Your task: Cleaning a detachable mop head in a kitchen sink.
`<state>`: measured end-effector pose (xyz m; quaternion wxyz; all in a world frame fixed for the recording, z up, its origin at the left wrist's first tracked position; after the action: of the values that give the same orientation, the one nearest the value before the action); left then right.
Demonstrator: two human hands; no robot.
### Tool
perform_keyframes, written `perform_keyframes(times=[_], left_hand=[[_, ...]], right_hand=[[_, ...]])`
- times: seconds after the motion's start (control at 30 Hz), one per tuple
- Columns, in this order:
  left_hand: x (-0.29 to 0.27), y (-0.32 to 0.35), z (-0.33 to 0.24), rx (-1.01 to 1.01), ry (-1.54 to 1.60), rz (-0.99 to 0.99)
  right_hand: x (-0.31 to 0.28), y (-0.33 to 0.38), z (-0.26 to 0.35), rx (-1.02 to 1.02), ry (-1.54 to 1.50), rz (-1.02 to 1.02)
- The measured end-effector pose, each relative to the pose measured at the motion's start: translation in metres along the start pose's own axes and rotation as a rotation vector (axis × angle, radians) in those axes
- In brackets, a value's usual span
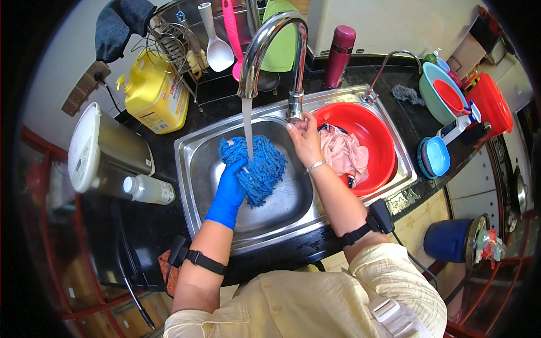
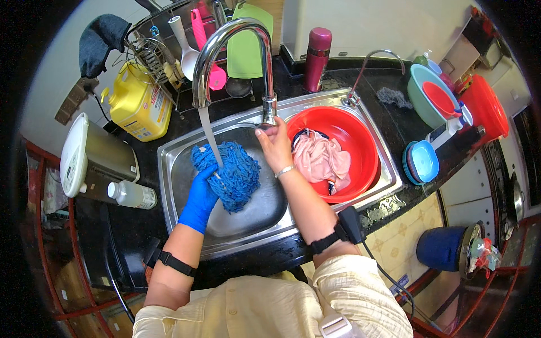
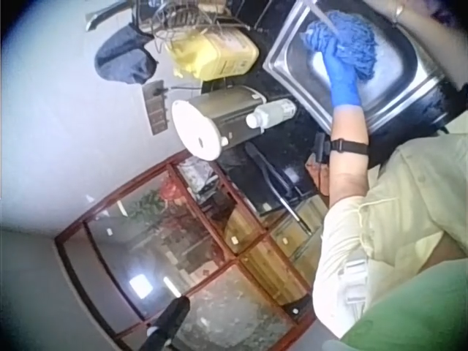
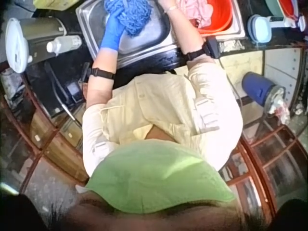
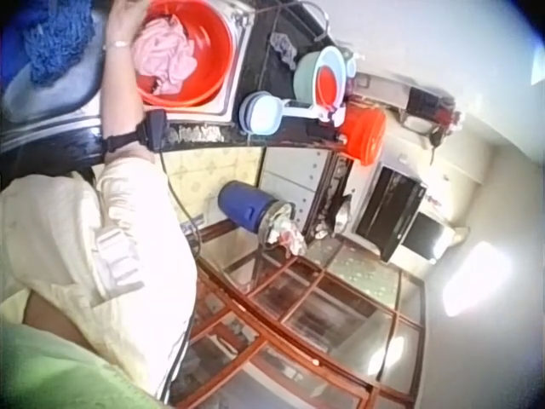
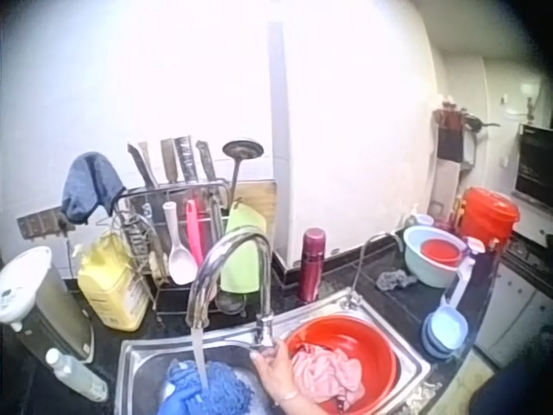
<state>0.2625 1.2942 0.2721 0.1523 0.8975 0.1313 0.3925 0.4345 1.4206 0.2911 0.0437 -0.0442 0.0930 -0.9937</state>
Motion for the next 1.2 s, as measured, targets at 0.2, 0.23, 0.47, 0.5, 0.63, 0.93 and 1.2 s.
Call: perform_keyframes(times=[0.2,0.23,0.47,0.5,0.63,0.93,1.2], left_hand=[[0.021,0.007,0.008,-0.018,0.062,-0.002],[0.025,0.005,0.012,-0.077,0.135,0.027],[-0.068,-0.038,0.008,0.23,-0.901,0.103],[-0.073,-0.039,0.014,0.228,-0.903,0.099],[-0.035,-0.04,0.047,-0.021,-0.257,-0.116],[-0.013,-0.019,0.034,-0.075,-0.155,-0.215],[-0.022,-0.02,0.025,-0.054,-0.06,-0.273]], right_hand=[[0.024,0.046,-0.034,0.192,0.209,0.092],[0.029,0.038,-0.038,0.237,0.099,0.219],[0.091,0.111,0.028,-0.208,0.282,0.383],[0.094,0.109,0.025,-0.205,0.278,0.384],[0.072,0.069,-0.019,-0.009,0.537,0.282],[0.067,0.061,-0.043,0.163,0.478,0.25],[0.064,0.044,-0.038,0.837,-0.077,0.709]])
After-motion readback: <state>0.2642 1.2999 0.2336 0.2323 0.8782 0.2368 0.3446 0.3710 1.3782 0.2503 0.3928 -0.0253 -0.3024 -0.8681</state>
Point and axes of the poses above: each hand's wrist, its own y-axis away from the middle knuckle, its own x-axis out of the palm, z = x × y, the point moved 4 cm from there along -y, towards the middle knuckle, and after that the axes turned 7 degrees about -y, right-handed, at the moved point
